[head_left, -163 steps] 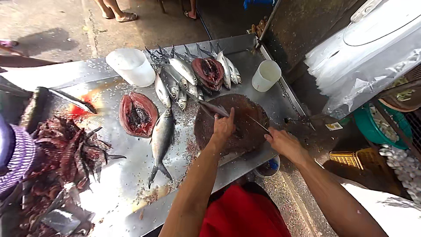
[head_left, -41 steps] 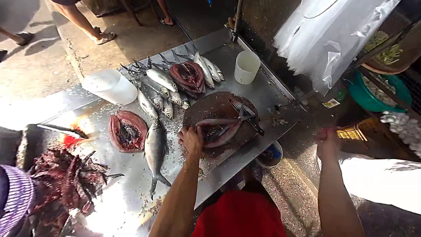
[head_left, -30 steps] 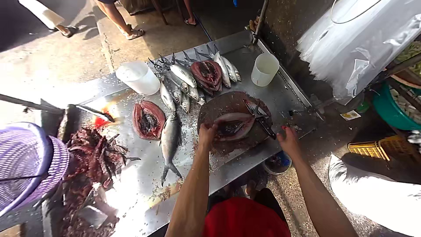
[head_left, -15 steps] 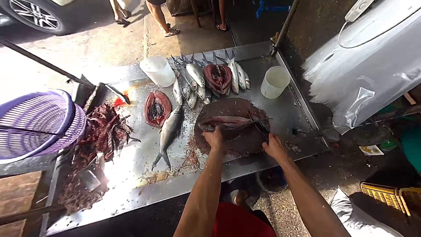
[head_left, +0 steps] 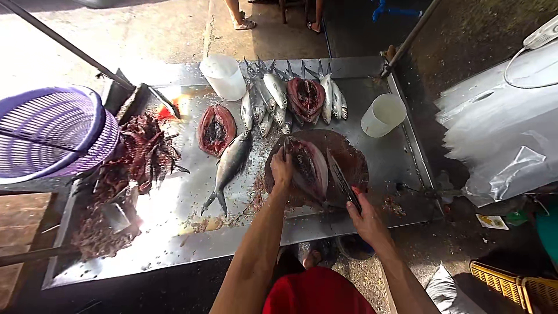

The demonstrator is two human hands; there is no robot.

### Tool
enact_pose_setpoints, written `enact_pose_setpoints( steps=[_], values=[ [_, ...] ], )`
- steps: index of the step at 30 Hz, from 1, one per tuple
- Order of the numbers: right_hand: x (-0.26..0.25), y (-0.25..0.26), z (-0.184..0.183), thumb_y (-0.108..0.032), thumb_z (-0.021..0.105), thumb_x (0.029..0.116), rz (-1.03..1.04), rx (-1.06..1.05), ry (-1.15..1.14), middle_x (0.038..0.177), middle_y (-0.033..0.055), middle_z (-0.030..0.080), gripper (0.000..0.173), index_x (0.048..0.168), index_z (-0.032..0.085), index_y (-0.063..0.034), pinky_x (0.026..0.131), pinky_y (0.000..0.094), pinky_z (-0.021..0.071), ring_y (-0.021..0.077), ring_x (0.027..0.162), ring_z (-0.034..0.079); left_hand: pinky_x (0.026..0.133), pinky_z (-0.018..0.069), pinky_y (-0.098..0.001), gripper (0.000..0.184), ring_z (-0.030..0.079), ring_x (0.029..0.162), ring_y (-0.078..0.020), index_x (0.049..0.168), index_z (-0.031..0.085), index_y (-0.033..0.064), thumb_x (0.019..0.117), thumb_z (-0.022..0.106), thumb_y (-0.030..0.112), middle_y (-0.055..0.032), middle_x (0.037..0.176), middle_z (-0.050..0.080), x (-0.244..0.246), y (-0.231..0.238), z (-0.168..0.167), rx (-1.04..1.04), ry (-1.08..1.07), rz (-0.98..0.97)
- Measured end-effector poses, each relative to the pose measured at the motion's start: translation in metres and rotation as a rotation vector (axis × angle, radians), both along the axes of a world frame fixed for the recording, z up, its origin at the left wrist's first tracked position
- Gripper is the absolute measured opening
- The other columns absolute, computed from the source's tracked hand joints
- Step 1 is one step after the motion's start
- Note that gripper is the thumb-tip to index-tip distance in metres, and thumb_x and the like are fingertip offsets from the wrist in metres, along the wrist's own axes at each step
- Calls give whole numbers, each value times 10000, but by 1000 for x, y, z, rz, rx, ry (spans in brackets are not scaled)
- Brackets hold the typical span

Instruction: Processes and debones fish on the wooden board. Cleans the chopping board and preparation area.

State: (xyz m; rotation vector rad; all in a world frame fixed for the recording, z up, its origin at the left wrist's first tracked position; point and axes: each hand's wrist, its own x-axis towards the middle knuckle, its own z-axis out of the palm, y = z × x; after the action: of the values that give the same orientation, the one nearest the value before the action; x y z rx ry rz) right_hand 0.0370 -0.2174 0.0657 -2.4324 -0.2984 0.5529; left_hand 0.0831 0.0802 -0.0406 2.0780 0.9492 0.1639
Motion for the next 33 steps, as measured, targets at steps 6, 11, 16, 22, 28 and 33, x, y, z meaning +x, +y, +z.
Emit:
enact_pose_setpoints(
  steps=[6,11,16,22,28,33],
  values=[
    [17,74,-9,-377,444,1074,152,-136,70,1025,152,747,541,1573,444,-170,876,524,561,321,931,726,1064,466,-547,431,626,1212,-367,1438,585,92,1069,481,290,-216,1274,662,3,3,-4,-14,-17,13],
    [26,97,-9,-370,413,1087,193,-238,124,1100,156,743,541,1592,410,-175,941,518,544,327,1017,718,1026,487,-545,420,649,1156,-358,1420,604,93,1061,501,286,-221,1221,673,3,2,-7,-6,-49,25],
    [33,104,-10,-376,396,1090,223,-281,155,1121,156,736,538,1592,404,-181,947,516,539,331,1052,709,1007,497,-542,417,654,1137,-361,1425,601,95,1058,499,263,-216,1210,675,3,3,-11,16,-54,20],
    [34,106,-1,-371,396,1093,222,-312,174,1136,155,730,527,1583,417,-179,951,519,534,329,1067,703,990,507,-540,421,663,1118,-354,1422,604,89,1054,506,269,-214,1191,681,3,1,-13,16,-75,17],
    [45,124,-8,-388,378,1095,234,-344,171,1162,162,720,532,1590,402,-194,945,528,541,341,1087,696,984,512,-537,438,664,1110,-354,1438,592,97,1061,504,303,-217,1193,680,2,2,-16,24,-81,17],
    [36,118,4,-366,386,1096,235,-390,196,1181,173,708,500,1545,453,-156,942,545,539,353,1106,688,1025,494,-526,429,660,1140,-366,1426,603,77,1055,509,272,-231,1204,683,2,1,-11,0,-93,28]
  ],
)
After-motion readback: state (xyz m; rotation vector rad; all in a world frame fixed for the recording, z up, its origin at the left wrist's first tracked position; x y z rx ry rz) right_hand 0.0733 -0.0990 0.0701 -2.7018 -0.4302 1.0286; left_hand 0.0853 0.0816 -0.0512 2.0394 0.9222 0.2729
